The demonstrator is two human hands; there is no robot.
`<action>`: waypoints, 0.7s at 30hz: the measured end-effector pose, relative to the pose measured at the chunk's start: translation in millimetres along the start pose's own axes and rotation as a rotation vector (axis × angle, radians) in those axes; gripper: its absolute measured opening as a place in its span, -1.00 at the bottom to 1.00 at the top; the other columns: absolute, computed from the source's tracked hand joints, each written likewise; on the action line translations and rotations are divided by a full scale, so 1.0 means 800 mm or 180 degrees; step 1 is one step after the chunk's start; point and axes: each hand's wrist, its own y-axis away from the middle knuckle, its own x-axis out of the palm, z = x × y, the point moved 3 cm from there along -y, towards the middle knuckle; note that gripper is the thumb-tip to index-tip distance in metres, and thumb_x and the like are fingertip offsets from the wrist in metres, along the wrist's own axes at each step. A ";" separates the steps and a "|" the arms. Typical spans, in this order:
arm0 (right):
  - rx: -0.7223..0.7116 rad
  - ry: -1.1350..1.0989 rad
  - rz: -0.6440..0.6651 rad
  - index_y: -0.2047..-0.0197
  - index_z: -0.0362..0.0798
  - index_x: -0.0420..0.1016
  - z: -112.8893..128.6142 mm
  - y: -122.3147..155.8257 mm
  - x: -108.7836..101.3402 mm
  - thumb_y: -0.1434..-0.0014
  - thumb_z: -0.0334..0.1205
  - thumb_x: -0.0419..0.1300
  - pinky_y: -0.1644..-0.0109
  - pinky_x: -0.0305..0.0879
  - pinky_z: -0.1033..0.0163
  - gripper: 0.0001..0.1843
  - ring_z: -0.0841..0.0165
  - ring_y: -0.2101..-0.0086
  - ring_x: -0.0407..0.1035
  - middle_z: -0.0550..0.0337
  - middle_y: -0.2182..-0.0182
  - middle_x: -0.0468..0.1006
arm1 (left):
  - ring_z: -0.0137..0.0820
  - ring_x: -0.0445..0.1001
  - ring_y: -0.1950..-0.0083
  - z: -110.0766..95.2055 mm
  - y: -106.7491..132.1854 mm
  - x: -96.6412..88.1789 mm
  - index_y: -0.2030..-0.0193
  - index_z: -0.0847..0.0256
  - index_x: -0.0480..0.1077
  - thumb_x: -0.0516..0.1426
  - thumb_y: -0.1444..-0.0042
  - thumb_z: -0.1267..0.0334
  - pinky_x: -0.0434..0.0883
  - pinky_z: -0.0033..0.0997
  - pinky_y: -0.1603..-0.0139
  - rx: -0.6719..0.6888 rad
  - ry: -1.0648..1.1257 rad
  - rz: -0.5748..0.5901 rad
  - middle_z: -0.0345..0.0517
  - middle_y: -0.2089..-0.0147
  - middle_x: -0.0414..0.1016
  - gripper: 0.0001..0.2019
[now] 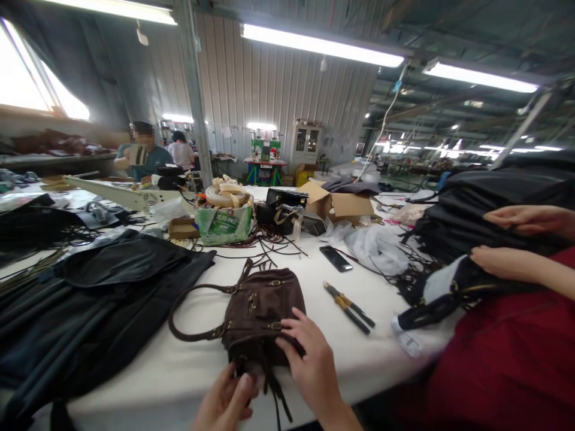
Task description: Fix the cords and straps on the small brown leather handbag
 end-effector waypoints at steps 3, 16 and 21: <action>-0.0039 -0.0070 0.0660 -0.01 0.15 0.76 0.006 0.010 -0.017 -0.49 -0.02 0.34 -0.49 0.42 -0.15 -0.81 0.03 -0.38 0.45 0.13 -0.18 0.72 | 0.11 0.67 -0.16 -0.048 -0.022 0.007 -0.11 0.28 0.54 0.31 -0.01 -0.62 0.66 -0.10 0.01 -0.0033 0.0426 -0.0166 0.29 -0.09 0.70 -0.07; 0.0537 0.1119 0.2111 -0.30 0.04 0.64 0.057 -0.170 0.077 -0.19 0.03 0.58 -0.08 0.43 0.12 -0.34 0.09 -0.04 0.58 -0.01 -0.18 0.61 | -0.04 0.62 -0.03 -0.136 -0.008 -0.069 -0.05 0.05 0.49 0.13 -0.50 -0.09 0.45 -0.07 -0.09 0.2735 -0.3007 -0.1097 -0.01 0.03 0.66 -0.71; 0.0481 0.1209 0.2353 -0.16 0.02 0.72 0.025 -0.176 0.103 -0.06 -0.14 0.66 -0.05 0.41 0.20 -0.40 0.17 0.02 0.58 0.06 -0.05 0.65 | 0.11 0.44 -0.35 -0.174 -0.084 -0.068 -0.31 0.34 0.41 0.16 -0.47 0.10 0.37 0.14 -0.42 0.2126 -0.3446 -0.0526 0.29 -0.29 0.53 -0.58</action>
